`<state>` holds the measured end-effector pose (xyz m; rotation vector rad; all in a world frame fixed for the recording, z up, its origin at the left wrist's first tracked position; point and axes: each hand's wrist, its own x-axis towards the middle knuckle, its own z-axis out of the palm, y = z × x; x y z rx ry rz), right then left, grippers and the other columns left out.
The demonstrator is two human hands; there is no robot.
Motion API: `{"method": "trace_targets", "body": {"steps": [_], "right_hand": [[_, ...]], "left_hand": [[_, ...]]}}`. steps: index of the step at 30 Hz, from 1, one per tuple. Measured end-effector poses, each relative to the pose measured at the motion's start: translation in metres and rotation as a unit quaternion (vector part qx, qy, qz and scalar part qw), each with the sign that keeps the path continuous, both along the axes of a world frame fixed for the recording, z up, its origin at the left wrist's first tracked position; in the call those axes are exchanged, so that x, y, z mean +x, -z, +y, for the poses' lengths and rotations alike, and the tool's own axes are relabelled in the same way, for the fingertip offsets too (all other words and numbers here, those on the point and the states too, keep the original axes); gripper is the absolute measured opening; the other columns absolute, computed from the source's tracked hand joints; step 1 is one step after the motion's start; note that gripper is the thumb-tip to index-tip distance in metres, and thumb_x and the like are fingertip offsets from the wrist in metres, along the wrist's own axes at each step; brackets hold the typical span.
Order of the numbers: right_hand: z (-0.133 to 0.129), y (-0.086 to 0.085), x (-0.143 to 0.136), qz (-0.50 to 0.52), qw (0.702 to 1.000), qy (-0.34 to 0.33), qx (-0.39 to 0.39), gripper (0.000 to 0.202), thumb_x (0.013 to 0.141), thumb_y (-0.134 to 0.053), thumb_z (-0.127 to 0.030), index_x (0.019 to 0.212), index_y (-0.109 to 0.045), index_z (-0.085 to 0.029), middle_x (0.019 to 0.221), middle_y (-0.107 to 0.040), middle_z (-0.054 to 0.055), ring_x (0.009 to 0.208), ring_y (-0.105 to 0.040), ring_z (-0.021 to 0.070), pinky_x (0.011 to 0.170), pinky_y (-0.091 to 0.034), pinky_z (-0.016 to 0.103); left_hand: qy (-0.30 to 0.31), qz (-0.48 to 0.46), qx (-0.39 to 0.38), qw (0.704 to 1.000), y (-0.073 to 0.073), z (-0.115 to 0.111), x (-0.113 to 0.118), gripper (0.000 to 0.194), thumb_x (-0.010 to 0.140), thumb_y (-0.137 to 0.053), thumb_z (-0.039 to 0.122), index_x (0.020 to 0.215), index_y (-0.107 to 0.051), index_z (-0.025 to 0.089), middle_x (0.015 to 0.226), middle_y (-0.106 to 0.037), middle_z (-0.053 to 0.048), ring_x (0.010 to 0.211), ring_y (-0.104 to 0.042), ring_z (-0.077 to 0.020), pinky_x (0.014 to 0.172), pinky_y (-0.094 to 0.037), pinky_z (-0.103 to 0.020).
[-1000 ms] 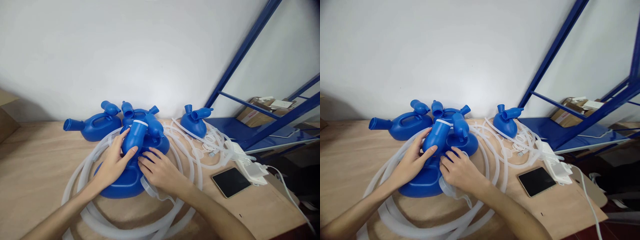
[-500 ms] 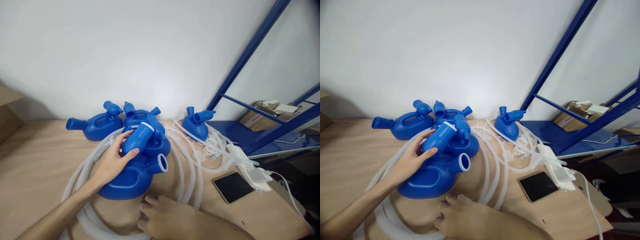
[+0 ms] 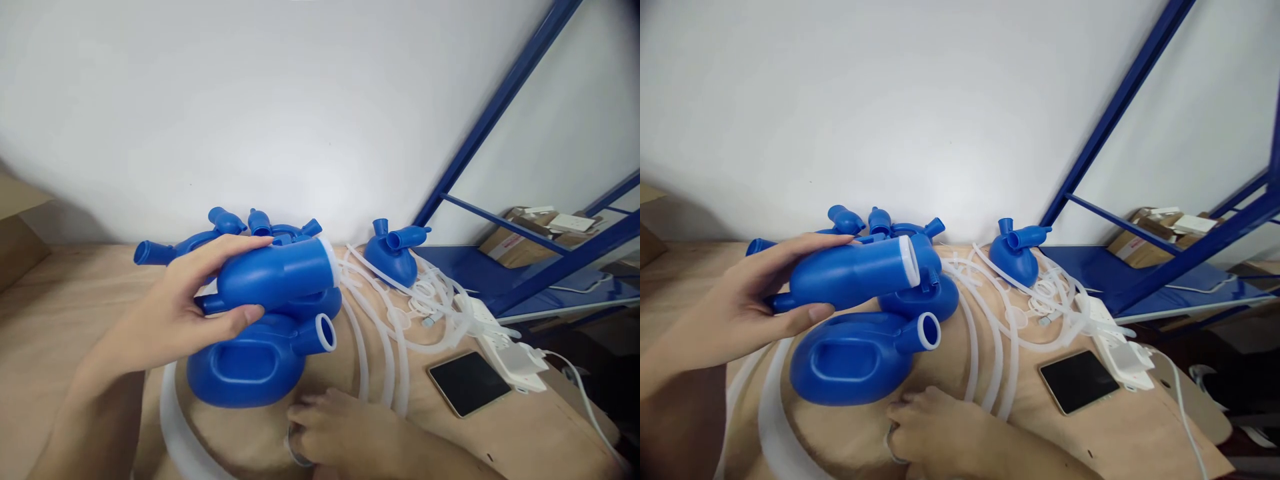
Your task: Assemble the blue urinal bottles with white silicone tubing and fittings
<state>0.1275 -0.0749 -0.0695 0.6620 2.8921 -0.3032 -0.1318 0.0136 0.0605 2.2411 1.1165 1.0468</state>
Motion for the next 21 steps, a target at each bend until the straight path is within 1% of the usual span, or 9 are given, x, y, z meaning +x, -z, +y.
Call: {"method": "trace_targets", "body": {"steps": [4, 6, 8, 11, 13, 15, 17, 18, 21], "right_hand": [[-0.007, 0.016, -0.007, 0.006, 0.994, -0.019, 0.112, 0.006, 0.093, -0.076, -0.017, 0.097, -0.071, -0.016, 0.097, -0.076, 0.004, 0.082, -0.07, 0.0208, 0.047, -0.036, 0.034], [-0.005, 0.012, -0.006, 0.002, 0.99, -0.039, 0.135, 0.005, 0.094, -0.071, -0.012, 0.091, -0.07, -0.015, 0.09, -0.075, 0.004, 0.078, -0.068, 0.0205, 0.047, -0.034, 0.035], [-0.002, -0.009, 0.001, 0.033, 0.991, -0.043, 0.119, 0.008, 0.098, -0.066, -0.012, 0.092, -0.067, -0.016, 0.09, -0.075, 0.003, 0.079, -0.067, 0.0195, 0.05, -0.037, 0.034], [0.003, -0.063, 0.023, 0.176, 0.984, 0.003, 0.029, 0.007, 0.106, -0.055, -0.021, 0.102, -0.061, -0.023, 0.099, -0.075, 0.002, 0.089, -0.067, 0.0192, 0.066, -0.049, 0.032], [0.007, -0.095, 0.039, 0.319, 0.943, 0.091, -0.034, 0.008, 0.105, -0.053, -0.021, 0.109, -0.056, -0.027, 0.101, -0.07, 0.004, 0.093, -0.067, 0.0204, 0.075, -0.055, 0.033], [0.012, -0.112, 0.049, 0.462, 0.87, 0.163, -0.053, 0.005, 0.104, -0.053, -0.025, 0.107, -0.053, -0.03, 0.093, -0.062, 0.004, 0.084, -0.062, 0.022, 0.071, -0.054, 0.036], [0.02, -0.114, 0.051, 0.549, 0.806, 0.218, -0.037, 0.005, 0.102, -0.052, -0.026, 0.101, -0.054, -0.029, 0.09, -0.056, 0.004, 0.082, -0.057, 0.0237, 0.071, -0.052, 0.038], [0.025, -0.111, 0.048, 0.568, 0.787, 0.239, -0.027, 0.007, 0.101, -0.051, -0.024, 0.098, -0.055, -0.028, 0.09, -0.055, 0.005, 0.084, -0.056, 0.0242, 0.074, -0.052, 0.039], [0.044, -0.098, 0.032, 0.586, 0.763, 0.266, -0.056, 0.006, 0.096, -0.054, -0.021, 0.094, -0.056, -0.026, 0.095, -0.055, 0.004, 0.089, -0.056, 0.0231, 0.083, -0.053, 0.039]], "left_hand": [[0.022, 0.063, 0.03, 0.997, -0.002, 0.002, -0.019, 0.066, 0.082, -0.079, 0.059, 0.144, -0.066, 0.041, 0.139, -0.071, 0.002, 0.114, -0.073, -0.0322, 0.092, -0.065, -0.035], [0.019, 0.07, 0.042, 0.996, 0.0, 0.003, -0.026, 0.066, 0.08, -0.081, 0.059, 0.143, -0.066, 0.045, 0.138, -0.071, 0.003, 0.116, -0.072, -0.0328, 0.087, -0.066, -0.032], [0.015, 0.07, 0.048, 0.996, 0.001, 0.003, -0.029, 0.067, 0.08, -0.081, 0.058, 0.144, -0.066, 0.047, 0.14, -0.07, 0.003, 0.12, -0.071, -0.0337, 0.088, -0.066, -0.033], [0.006, 0.067, 0.052, 0.996, 0.001, 0.004, -0.025, 0.064, 0.082, -0.078, 0.057, 0.144, -0.066, 0.045, 0.143, -0.069, 0.003, 0.124, -0.069, -0.0349, 0.1, -0.063, -0.039], [0.002, 0.053, 0.055, 0.997, 0.0, 0.006, -0.019, 0.063, 0.081, -0.077, 0.056, 0.142, -0.068, 0.042, 0.143, -0.07, 0.001, 0.127, -0.067, -0.0362, 0.107, -0.059, -0.044], [0.007, 0.031, 0.064, 0.997, 0.0, 0.008, -0.012, 0.062, 0.08, -0.078, 0.053, 0.139, -0.07, 0.039, 0.142, -0.071, -0.001, 0.129, -0.066, -0.0369, 0.11, -0.057, -0.046], [0.025, 0.008, 0.08, 0.996, 0.002, 0.01, -0.004, 0.06, 0.08, -0.08, 0.048, 0.138, -0.07, 0.038, 0.139, -0.073, -0.001, 0.129, -0.066, -0.0362, 0.111, -0.056, -0.047], [0.035, 0.002, 0.09, 0.995, 0.003, 0.01, -0.001, 0.059, 0.08, -0.08, 0.046, 0.138, -0.07, 0.037, 0.137, -0.073, -0.001, 0.128, -0.067, -0.0356, 0.112, -0.056, -0.047], [0.058, 0.0, 0.13, 0.99, 0.008, 0.01, 0.01, 0.061, 0.083, -0.081, 0.04, 0.142, -0.066, 0.037, 0.14, -0.072, -0.002, 0.131, -0.066, -0.0342, 0.115, -0.053, -0.048]]}}
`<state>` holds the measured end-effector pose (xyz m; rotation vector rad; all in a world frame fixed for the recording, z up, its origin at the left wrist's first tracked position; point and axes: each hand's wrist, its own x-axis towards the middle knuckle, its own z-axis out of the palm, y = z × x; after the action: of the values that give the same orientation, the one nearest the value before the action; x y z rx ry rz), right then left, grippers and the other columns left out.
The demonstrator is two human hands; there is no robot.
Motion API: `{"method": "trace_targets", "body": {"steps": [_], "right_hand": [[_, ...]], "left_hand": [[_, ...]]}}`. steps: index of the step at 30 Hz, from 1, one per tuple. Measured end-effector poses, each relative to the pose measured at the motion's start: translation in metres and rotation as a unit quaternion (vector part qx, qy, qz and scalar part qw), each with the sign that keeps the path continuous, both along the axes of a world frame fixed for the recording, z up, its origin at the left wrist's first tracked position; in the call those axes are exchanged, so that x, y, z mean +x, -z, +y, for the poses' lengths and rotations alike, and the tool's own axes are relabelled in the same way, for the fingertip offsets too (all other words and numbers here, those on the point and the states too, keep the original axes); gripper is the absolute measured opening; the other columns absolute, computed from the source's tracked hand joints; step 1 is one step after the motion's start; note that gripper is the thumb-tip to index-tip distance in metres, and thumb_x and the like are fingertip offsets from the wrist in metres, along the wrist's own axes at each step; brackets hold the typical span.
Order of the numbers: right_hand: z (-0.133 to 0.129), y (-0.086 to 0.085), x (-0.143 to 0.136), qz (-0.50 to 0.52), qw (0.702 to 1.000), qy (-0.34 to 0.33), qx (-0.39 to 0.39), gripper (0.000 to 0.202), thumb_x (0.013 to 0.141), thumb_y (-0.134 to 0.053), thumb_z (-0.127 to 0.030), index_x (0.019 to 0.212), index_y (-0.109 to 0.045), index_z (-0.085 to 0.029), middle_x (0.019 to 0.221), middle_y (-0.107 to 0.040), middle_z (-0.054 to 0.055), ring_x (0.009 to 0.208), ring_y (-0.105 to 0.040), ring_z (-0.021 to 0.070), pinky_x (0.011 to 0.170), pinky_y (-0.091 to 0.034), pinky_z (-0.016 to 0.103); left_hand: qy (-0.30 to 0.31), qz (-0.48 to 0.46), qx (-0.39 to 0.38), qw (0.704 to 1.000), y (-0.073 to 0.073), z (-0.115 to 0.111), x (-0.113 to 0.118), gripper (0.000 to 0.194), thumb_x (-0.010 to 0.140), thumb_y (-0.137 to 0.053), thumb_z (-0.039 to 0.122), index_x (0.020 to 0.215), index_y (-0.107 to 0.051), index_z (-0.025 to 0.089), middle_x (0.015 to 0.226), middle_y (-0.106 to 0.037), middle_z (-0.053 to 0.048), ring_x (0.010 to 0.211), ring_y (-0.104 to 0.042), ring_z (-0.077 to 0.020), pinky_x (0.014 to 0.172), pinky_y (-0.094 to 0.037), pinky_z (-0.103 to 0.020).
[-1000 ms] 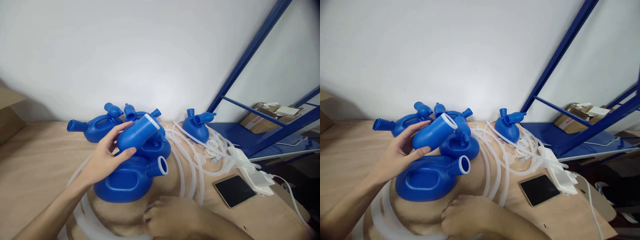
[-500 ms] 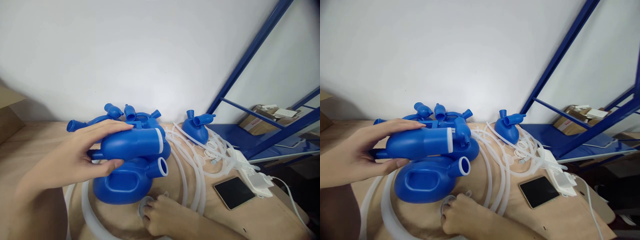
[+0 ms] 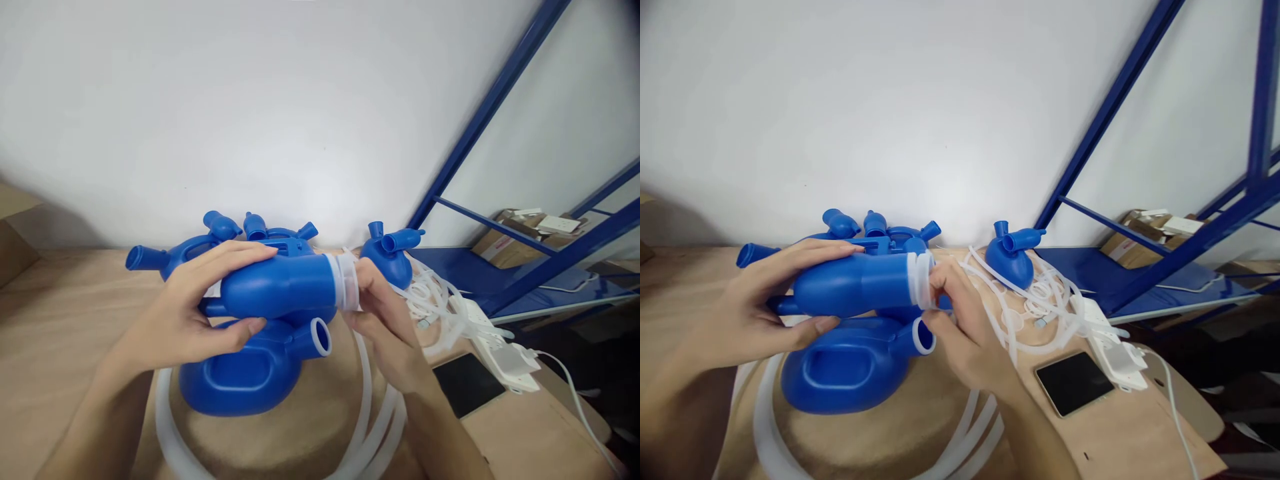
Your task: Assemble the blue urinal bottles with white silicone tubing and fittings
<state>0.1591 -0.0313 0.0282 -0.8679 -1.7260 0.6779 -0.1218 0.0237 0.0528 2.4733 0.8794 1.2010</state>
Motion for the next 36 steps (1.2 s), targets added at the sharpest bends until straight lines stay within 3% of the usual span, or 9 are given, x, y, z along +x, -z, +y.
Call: {"method": "trace_targets", "body": {"steps": [2, 5, 12, 16, 20, 26, 29, 32, 36], "right_hand": [[0.011, 0.006, -0.011, 0.057, 0.998, -0.02, -0.026, 0.002, 0.097, -0.055, -0.027, 0.098, -0.057, -0.026, 0.095, -0.057, 0.002, 0.088, -0.057, 0.0218, 0.081, -0.054, 0.037], [0.023, 0.011, -0.016, 0.11, 0.993, -0.01, -0.031, 0.021, 0.104, -0.054, -0.042, 0.094, -0.059, -0.025, 0.089, -0.056, 0.001, 0.081, -0.056, 0.0195, 0.076, -0.054, 0.033], [0.035, 0.007, 0.012, 0.157, 0.986, 0.057, 0.005, 0.04, 0.102, -0.053, -0.057, 0.077, -0.046, -0.026, 0.079, -0.048, 0.001, 0.069, -0.051, 0.0195, 0.064, -0.05, 0.034], [0.037, 0.002, 0.018, 0.15, 0.986, 0.04, -0.052, 0.026, 0.098, -0.051, -0.05, 0.084, -0.052, -0.028, 0.078, -0.056, 0.002, 0.071, -0.058, 0.0226, 0.064, -0.052, 0.036], [0.038, 0.006, 0.007, 0.09, 0.991, 0.043, -0.091, 0.02, 0.094, -0.05, -0.034, 0.094, -0.067, -0.023, 0.09, -0.067, 0.004, 0.089, -0.065, 0.0238, 0.08, -0.055, 0.037], [0.027, 0.02, -0.008, 0.035, 0.988, 0.151, 0.024, 0.032, 0.099, -0.043, -0.03, 0.122, -0.065, -0.027, 0.113, -0.064, 0.004, 0.109, -0.061, 0.0252, 0.101, -0.049, 0.042], [0.019, 0.023, -0.012, -0.008, 0.988, 0.138, 0.071, 0.041, 0.101, -0.041, -0.03, 0.133, -0.065, -0.032, 0.13, -0.057, 0.006, 0.123, -0.057, 0.0277, 0.11, -0.047, 0.048], [0.02, 0.025, -0.012, -0.017, 0.984, 0.104, 0.141, 0.037, 0.105, -0.038, -0.031, 0.12, -0.072, -0.034, 0.133, -0.057, 0.005, 0.128, -0.057, 0.0284, 0.116, -0.045, 0.052], [0.033, 0.034, -0.005, -0.01, 0.981, 0.054, 0.184, 0.04, 0.105, -0.041, -0.058, 0.125, -0.065, -0.033, 0.128, -0.066, 0.009, 0.126, -0.063, 0.0335, 0.113, -0.05, 0.06]], "left_hand": [[0.003, -0.002, 0.028, 1.0, 0.003, -0.001, 0.006, 0.061, 0.086, -0.079, 0.037, 0.145, -0.064, 0.036, 0.143, -0.07, -0.003, 0.134, -0.064, -0.0333, 0.117, -0.052, -0.048], [0.002, -0.003, 0.052, 0.999, 0.005, -0.002, 0.011, 0.061, 0.088, -0.078, 0.036, 0.146, -0.062, 0.035, 0.144, -0.07, -0.003, 0.136, -0.063, -0.033, 0.119, -0.051, -0.048], [-0.034, -0.002, 0.031, 0.999, 0.007, 0.002, 0.014, 0.057, 0.087, -0.083, 0.049, 0.139, -0.069, 0.033, 0.141, -0.072, -0.003, 0.132, -0.066, -0.0336, 0.116, -0.054, -0.047], [-0.053, -0.032, 0.004, 0.998, 0.01, 0.005, 0.018, 0.056, 0.082, -0.085, 0.057, 0.131, -0.074, 0.03, 0.135, -0.075, -0.005, 0.126, -0.07, -0.0338, 0.114, -0.055, -0.048], [-0.026, -0.034, 0.005, 0.999, 0.013, 0.003, 0.025, 0.052, 0.085, -0.083, 0.053, 0.129, -0.074, 0.025, 0.127, -0.078, -0.007, 0.115, -0.074, -0.03, 0.106, -0.06, -0.042], [-0.022, -0.048, 0.038, 0.998, 0.019, -0.003, 0.038, 0.044, 0.088, -0.083, 0.042, 0.125, -0.074, 0.02, 0.121, -0.079, -0.009, 0.106, -0.076, -0.0248, 0.098, -0.061, -0.034], [0.0, -0.054, 0.04, 0.998, 0.024, -0.007, 0.047, 0.043, 0.086, -0.085, 0.039, 0.123, -0.075, 0.019, 0.12, -0.08, -0.009, 0.106, -0.077, -0.0246, 0.098, -0.061, -0.034], [-0.019, -0.08, 0.013, 0.997, 0.026, -0.012, 0.053, 0.043, 0.084, -0.086, 0.038, 0.122, -0.076, 0.021, 0.12, -0.081, -0.008, 0.106, -0.078, -0.0255, 0.097, -0.062, -0.035], [-0.045, -0.104, -0.092, 0.989, 0.021, -0.016, 0.051, 0.042, 0.082, -0.085, 0.044, 0.118, -0.08, 0.025, 0.117, -0.083, -0.005, 0.097, -0.078, -0.0261, 0.073, -0.062, -0.031]]}}
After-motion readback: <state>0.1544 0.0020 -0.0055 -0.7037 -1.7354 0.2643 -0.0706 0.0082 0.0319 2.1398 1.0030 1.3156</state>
